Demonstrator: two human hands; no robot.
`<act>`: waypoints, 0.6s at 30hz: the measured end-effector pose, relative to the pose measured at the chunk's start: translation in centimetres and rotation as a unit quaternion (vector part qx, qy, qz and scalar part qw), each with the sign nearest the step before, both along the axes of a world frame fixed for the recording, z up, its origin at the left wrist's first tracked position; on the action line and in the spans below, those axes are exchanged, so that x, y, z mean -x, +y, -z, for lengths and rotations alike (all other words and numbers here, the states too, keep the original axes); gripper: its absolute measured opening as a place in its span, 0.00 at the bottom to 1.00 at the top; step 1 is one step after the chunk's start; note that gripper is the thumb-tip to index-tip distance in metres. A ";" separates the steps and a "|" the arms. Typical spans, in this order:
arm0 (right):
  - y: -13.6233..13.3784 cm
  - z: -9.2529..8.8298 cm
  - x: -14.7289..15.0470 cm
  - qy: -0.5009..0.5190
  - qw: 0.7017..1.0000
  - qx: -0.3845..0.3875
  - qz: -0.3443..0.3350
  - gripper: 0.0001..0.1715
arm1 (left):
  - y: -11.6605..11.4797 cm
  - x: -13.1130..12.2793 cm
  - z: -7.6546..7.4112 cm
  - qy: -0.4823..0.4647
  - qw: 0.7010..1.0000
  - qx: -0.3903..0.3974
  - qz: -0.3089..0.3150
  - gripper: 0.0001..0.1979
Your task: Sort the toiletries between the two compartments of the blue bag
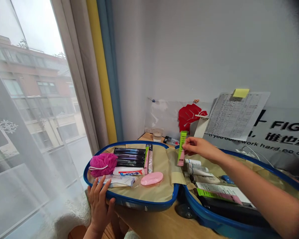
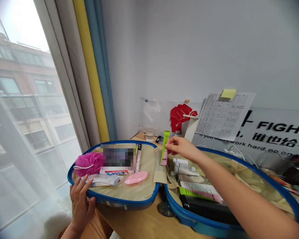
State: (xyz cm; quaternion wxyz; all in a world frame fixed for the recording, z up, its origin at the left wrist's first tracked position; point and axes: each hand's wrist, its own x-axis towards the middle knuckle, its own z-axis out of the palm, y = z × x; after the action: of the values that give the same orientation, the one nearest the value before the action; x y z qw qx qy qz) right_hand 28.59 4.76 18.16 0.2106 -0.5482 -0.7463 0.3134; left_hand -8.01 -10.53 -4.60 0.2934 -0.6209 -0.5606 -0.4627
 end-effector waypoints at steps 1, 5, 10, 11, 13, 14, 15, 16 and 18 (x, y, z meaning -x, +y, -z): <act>0.2 0.1 1.6 0.003 1.000 0.010 0.000 0.08 | 0.1 0.0 0.1 0.000 1.000 -0.004 -0.001 0.27; 1.3 1.7 7.4 -0.026 0.998 0.048 -0.009 0.13 | 0.5 0.0 0.2 0.005 1.000 -0.030 -0.008 0.27; 2.6 3.9 11.9 -0.110 0.991 0.079 -0.024 0.17 | 0.6 -0.2 0.0 0.015 0.999 -0.050 0.001 0.27; 2.8 4.3 12.3 -0.128 0.988 0.082 -0.027 0.17 | 0.5 -0.2 0.0 0.017 0.999 -0.050 0.003 0.27; 3.0 4.9 13.1 -0.160 0.983 0.085 -0.034 0.17 | 0.5 -0.2 -0.1 0.019 0.999 -0.050 0.004 0.27; 3.0 5.2 13.3 -0.173 0.980 0.086 -0.037 0.18 | 0.5 -0.1 -0.1 0.018 0.999 -0.051 0.005 0.27; 3.0 5.5 13.5 -0.185 0.978 0.087 -0.040 0.18 | 0.6 -0.1 -0.1 0.017 0.999 -0.052 0.005 0.27; 3.0 5.8 13.7 -0.196 0.976 0.086 -0.042 0.18 | 0.6 -0.1 -0.1 0.015 0.998 -0.052 0.006 0.27; 2.9 6.3 13.9 -0.215 0.972 0.083 -0.047 0.19 | 0.6 0.0 0.0 0.014 0.999 -0.052 0.008 0.27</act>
State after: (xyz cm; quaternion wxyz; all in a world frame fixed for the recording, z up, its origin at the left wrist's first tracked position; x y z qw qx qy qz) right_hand 14.72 7.68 11.82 -0.0165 -0.5823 -0.7705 0.2588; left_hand -8.00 -9.93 -4.56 0.3291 -0.6154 -0.5273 -0.4847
